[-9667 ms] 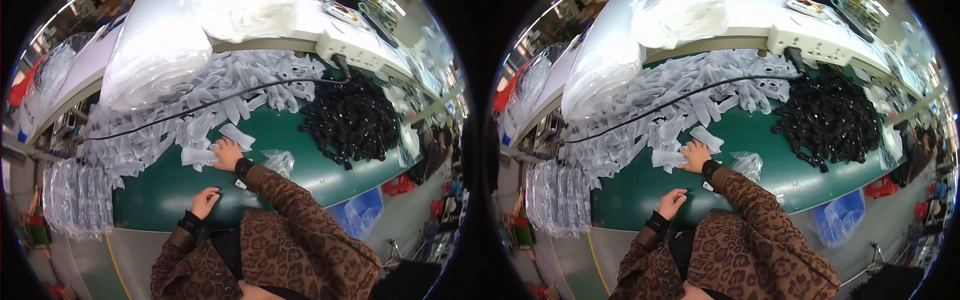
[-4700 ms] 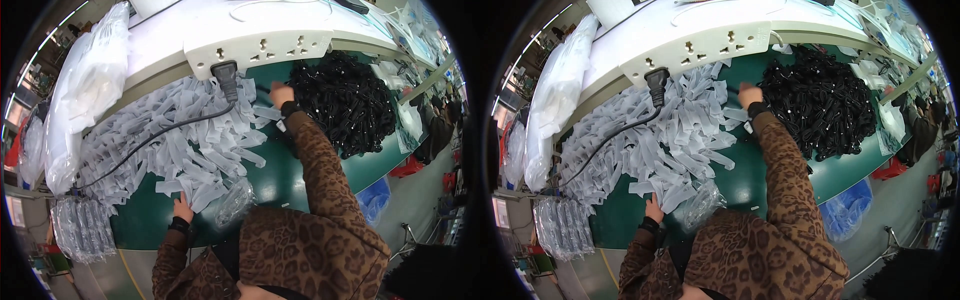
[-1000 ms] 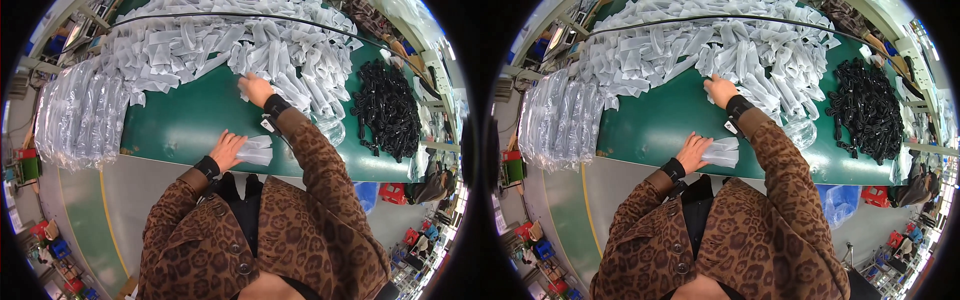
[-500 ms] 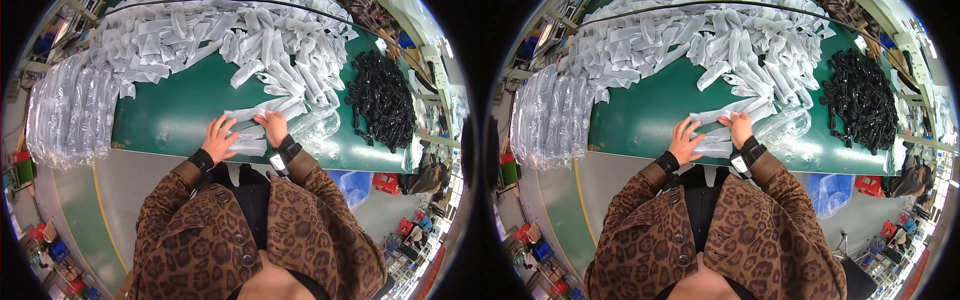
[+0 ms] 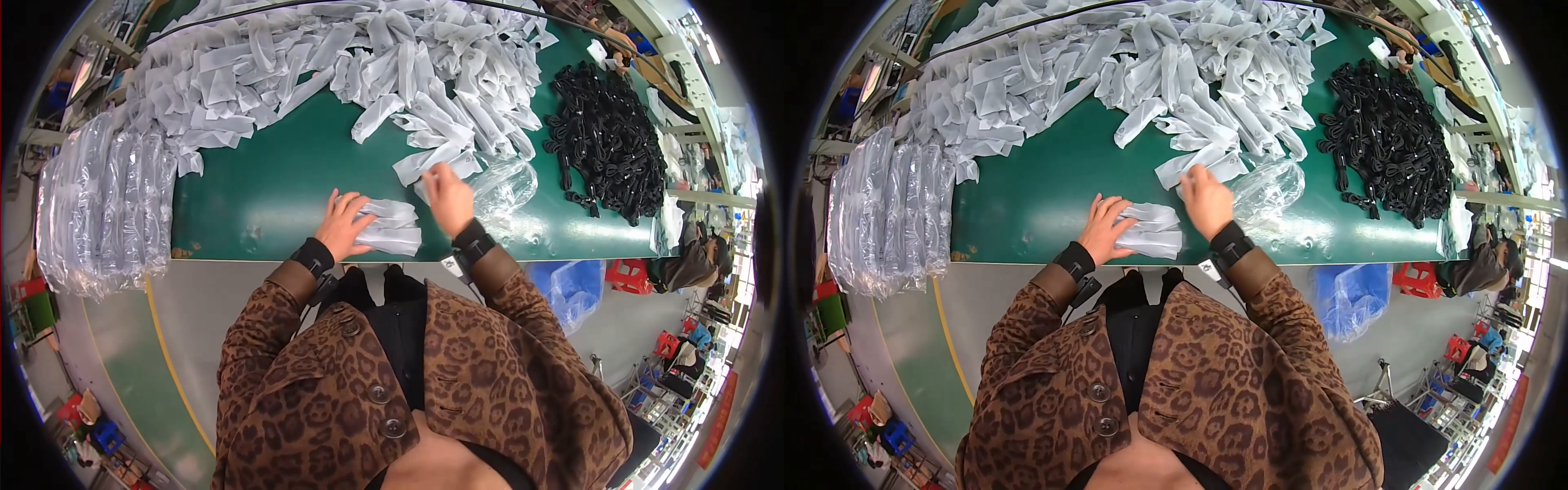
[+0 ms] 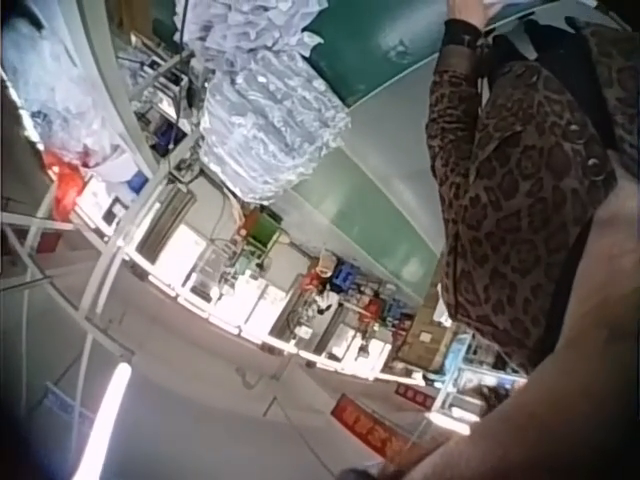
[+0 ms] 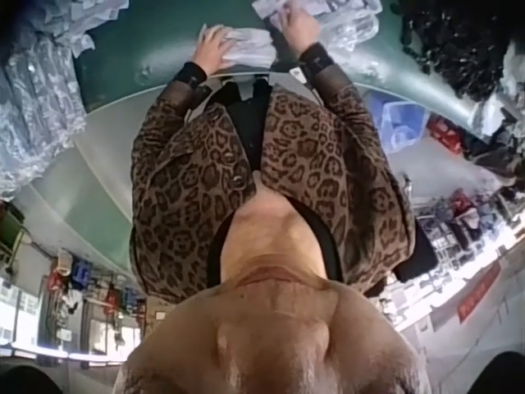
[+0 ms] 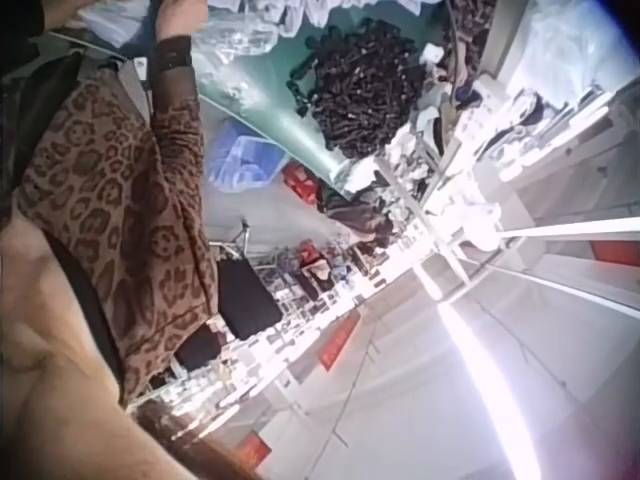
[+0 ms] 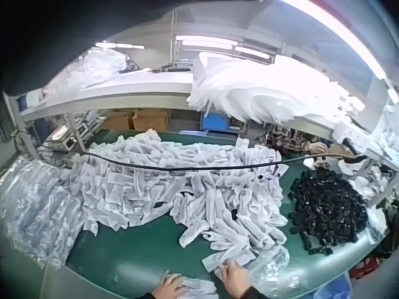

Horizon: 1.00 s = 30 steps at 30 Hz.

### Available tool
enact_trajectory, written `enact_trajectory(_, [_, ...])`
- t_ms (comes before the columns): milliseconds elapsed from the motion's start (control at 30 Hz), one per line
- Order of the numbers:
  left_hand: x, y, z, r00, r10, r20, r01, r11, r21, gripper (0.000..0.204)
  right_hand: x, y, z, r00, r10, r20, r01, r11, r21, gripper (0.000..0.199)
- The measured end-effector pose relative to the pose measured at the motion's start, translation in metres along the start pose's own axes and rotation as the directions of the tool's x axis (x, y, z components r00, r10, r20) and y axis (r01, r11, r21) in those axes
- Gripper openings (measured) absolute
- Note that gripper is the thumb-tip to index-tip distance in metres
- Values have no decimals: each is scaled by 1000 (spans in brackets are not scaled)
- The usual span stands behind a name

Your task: Weighing electronic components on a scale and packaging them into plastic bags.

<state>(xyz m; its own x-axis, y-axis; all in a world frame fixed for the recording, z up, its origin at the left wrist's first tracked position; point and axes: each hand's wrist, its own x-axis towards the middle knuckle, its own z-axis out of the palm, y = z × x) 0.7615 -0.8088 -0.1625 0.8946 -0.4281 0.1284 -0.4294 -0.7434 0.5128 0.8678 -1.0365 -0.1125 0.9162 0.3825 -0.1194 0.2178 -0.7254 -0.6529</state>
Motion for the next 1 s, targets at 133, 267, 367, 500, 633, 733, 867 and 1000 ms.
enact_trajectory(133, [4, 3, 3, 997, 81, -7, -81, 997, -7, 63, -7, 22, 6, 980, 80, -180, -127, 954, -270, 38])
enact_trajectory(267, [4, 2, 3, 990, 132, 47, -130, 991, -38, 70, -10, 59, 32, 925, 169, -341, -206, 976, -76, 42])
enact_trajectory(367, [2, 0, 5, 991, 125, 49, -116, 980, -163, 76, -21, 67, 34, 904, 167, -394, -167, 985, 35, 44])
enact_trajectory(500, [10, 5, -5, 977, 174, 123, -168, 984, -54, 84, -55, 58, 24, 918, 133, -375, -114, 991, 72, 45])
enact_trajectory(633, [16, 7, -8, 963, 236, 131, -233, 972, -35, 86, -63, 57, 22, 918, 316, -240, -277, 943, 183, 40])
enact_trajectory(733, [23, 6, -7, 954, 260, 149, -253, 965, -64, 86, -56, 56, 25, 859, 497, -120, -464, 857, 225, 34])
enact_trajectory(867, [33, 8, -7, 937, 302, 177, -291, 953, -85, 86, -57, 59, 24, 888, 443, 119, -449, 786, 425, 35])
enact_trajectory(1000, [39, 9, -6, 923, 331, 198, -317, 943, -99, 86, -70, 66, 28, 912, 315, -261, -368, 911, -186, 36])
